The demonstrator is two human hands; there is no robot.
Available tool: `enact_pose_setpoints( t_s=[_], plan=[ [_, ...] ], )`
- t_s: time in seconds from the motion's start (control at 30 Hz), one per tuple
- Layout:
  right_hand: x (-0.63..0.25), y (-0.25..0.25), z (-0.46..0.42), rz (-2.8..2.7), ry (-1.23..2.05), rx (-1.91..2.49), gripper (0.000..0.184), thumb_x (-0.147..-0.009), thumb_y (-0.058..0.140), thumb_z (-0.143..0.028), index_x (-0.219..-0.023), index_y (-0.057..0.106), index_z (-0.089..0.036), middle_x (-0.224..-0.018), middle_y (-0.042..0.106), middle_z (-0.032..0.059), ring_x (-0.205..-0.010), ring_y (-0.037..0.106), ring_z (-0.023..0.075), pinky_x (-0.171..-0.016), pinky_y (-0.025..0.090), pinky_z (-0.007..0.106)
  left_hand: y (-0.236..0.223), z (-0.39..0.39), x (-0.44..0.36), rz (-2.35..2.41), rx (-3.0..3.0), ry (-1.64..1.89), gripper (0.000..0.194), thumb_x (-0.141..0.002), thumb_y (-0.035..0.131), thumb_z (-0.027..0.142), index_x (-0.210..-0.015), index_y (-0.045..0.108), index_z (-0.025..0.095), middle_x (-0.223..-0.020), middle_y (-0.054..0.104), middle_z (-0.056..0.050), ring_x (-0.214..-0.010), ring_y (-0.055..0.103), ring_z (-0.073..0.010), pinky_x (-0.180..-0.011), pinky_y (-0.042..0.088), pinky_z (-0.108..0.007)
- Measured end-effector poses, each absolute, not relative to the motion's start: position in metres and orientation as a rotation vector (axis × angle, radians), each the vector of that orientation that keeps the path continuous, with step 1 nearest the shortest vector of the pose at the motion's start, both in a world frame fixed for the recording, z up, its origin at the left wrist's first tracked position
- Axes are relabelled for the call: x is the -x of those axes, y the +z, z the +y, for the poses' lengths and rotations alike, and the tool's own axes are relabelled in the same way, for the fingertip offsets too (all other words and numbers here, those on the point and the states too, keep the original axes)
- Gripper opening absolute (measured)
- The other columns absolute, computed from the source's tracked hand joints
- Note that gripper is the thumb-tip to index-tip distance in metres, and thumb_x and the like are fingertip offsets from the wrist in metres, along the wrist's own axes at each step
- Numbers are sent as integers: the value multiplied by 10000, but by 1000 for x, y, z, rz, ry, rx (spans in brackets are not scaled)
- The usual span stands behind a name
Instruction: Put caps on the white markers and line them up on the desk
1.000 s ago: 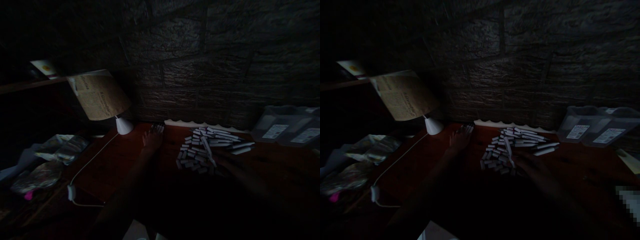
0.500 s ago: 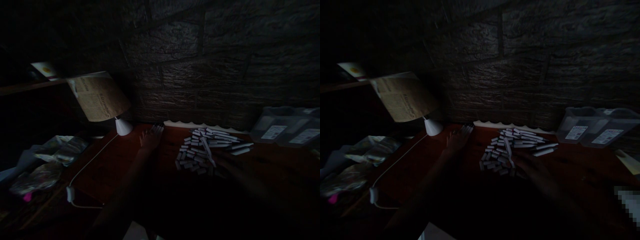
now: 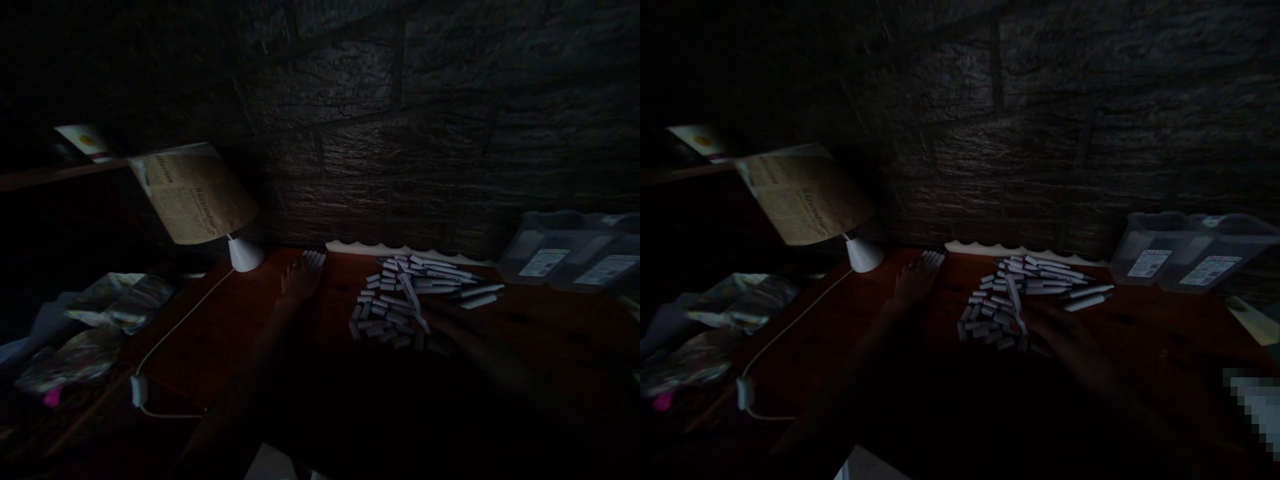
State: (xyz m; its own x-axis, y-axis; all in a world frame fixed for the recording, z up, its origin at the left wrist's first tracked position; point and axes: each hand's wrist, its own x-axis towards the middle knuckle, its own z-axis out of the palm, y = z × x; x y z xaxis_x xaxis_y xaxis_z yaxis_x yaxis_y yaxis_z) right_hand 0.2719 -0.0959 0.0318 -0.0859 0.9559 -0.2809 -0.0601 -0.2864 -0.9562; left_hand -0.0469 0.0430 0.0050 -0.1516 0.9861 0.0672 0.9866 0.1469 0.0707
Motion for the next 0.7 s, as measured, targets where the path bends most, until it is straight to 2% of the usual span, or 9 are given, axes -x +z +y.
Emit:
enact_pose_setpoints(
  t_s=[0.1, 0.27, 0.43, 0.57, 0.63, 0.7],
  plan=[
    [-271, 37, -97, -1081, 1487, 1348, 548, -673, 784, -622, -1090, 752, -268, -1214, 719, 90, -1113, 672, 311, -965, 544, 456, 7, 42, 47, -2342, 2058, -169, 637, -980, 328, 507, -1476, 411, 116, -1500, 454, -201, -1357, 448, -363, -1095, 389, -515],
    [-273, 38, -98, -1139, 1500, 1333, 550, -697, 766, -620, -1109, 742, -256, -1222, 715, 89, -1096, 678, 307, -972, 537, 463, 10, 40, 46, -2377, 2039, -137, 568, -968, 357, 487, -1408, 498, 156, -1437, 525, -182, -1312, 506, -341, -1062, 433, -491],
    [-264, 42, -90, -1350, 1282, 1415, 518, -729, 724, -617, -1081, 750, -238, -1175, 735, 82, -1091, 676, 314, -936, 544, 441, 13, 37, 43, -2407, 2021, -168, 532, -959, 380, 468, -1380, 527, 178, -1400, 559, -170, -1289, 527, -345, -1035, 454, -473],
    [-216, 49, -61, -1678, 1141, 1497, 330, -856, 620, -465, -1045, 756, -233, -921, 779, 54, -876, 725, 248, -787, 560, 357, 10, 38, 45, -2401, 2046, -233, 605, -962, 375, 509, -1479, 412, 197, -1493, 473, -176, -1328, 483, -365, -1057, 418, -519],
    [-183, 50, -40, -1866, 981, 1523, 225, -864, 604, -348, -938, 769, -214, -868, 774, 53, -805, 721, 216, -751, 531, 314, 8, 39, 48, -2362, 2091, -261, 613, -976, 342, 515, -1511, 361, 218, -1546, 410, -163, -1361, 446, -362, -1071, 396, -546],
    [-151, 48, -18, -1974, 891, 1610, 217, -864, 581, -303, -846, 769, -196, -858, 773, 65, -814, 720, 214, -708, 504, 283, 8, 40, 51, -2292, 2169, -266, 561, -997, 308, 480, -1511, 364, 262, -1576, 376, -122, -1398, 405, -334, -1085, 385, -545]
  ],
)
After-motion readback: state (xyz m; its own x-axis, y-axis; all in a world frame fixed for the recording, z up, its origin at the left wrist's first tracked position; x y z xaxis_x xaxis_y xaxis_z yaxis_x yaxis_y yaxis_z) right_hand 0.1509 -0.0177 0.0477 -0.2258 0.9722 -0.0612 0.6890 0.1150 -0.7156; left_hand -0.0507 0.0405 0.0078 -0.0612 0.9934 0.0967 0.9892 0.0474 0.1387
